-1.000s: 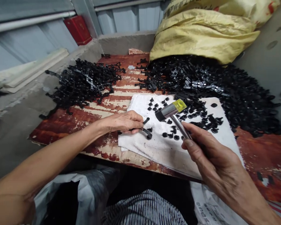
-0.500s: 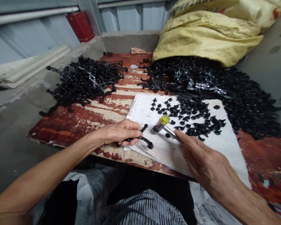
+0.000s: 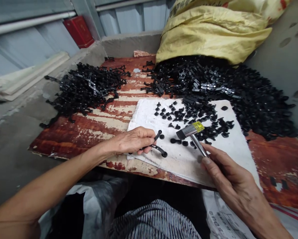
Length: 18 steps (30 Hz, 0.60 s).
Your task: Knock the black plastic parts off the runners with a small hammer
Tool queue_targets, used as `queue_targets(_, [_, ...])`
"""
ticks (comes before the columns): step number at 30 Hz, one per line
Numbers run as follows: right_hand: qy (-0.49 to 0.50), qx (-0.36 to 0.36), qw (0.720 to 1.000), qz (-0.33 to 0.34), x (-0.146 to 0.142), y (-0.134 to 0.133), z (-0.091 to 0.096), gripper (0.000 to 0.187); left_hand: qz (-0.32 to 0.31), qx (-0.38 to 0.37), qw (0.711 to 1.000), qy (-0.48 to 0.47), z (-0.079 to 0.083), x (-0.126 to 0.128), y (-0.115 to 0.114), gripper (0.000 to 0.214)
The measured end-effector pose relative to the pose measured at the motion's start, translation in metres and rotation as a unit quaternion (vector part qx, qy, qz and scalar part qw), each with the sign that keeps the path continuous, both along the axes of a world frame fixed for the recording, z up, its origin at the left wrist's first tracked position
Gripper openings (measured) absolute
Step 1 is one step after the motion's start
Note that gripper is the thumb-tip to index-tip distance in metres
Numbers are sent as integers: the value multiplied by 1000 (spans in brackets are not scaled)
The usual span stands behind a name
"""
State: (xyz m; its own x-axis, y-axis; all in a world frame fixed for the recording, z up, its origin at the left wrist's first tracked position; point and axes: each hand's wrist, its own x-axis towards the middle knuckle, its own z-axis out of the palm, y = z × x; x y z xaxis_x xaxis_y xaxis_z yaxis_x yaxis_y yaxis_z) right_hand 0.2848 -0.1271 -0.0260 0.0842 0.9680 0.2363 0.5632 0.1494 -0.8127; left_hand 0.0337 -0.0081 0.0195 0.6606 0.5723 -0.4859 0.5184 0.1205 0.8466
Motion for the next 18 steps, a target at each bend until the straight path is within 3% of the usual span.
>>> queue_targets(18, [65,-9,998,-23,1,-4,-6,29,2,-34,999,-14,-4,4,5,22])
